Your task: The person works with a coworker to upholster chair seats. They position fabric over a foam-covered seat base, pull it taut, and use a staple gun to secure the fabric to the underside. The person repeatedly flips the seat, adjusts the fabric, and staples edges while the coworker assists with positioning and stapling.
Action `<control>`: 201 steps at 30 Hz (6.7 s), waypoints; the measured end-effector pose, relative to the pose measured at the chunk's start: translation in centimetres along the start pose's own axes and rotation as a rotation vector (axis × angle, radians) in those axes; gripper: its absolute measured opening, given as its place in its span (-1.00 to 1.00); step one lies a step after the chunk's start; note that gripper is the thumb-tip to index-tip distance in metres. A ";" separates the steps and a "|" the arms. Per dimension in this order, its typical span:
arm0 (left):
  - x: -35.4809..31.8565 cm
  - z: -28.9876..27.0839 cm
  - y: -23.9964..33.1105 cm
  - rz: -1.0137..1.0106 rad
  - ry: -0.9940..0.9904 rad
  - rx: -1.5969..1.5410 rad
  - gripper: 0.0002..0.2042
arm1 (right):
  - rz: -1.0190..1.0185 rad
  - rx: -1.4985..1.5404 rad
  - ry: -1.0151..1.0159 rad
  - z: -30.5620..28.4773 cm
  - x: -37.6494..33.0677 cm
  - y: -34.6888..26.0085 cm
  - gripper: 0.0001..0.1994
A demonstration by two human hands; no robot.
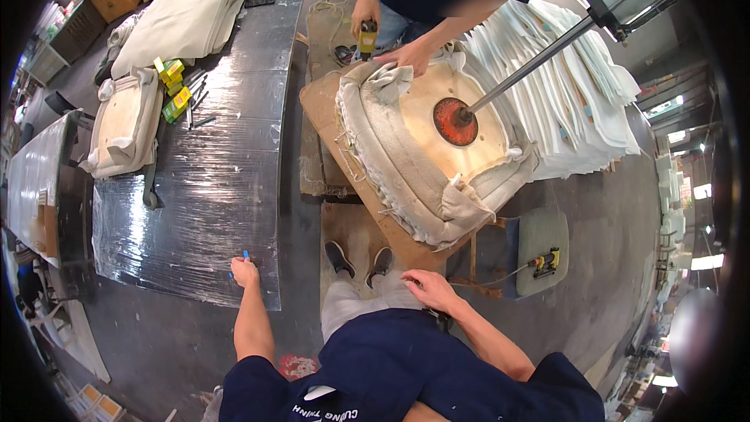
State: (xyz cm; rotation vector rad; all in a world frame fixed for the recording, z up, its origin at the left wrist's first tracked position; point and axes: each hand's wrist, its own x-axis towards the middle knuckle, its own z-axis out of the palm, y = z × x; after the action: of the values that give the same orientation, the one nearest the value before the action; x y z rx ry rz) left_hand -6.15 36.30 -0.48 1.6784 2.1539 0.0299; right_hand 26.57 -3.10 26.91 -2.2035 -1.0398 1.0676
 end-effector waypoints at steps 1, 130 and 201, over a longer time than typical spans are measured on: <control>-1.0 0.4 0.0 0.004 0.040 -0.057 -0.82 | 0.021 -0.001 0.009 0.0 -0.7 0.1 -0.73; -29.1 -25.9 29.2 1.449 -0.942 -0.154 -0.73 | -0.362 0.258 0.321 -7.9 2.1 -9.3 -0.83; -29.7 -25.1 28.7 1.471 -0.918 -0.138 -0.73 | -0.390 0.290 0.347 -7.0 1.6 -8.5 -0.85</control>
State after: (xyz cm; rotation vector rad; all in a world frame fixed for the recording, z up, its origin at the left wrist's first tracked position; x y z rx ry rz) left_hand 17.90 22.21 39.00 2.1519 0.0639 -0.1403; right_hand 29.28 2.60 36.09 -1.7754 -1.0261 0.5938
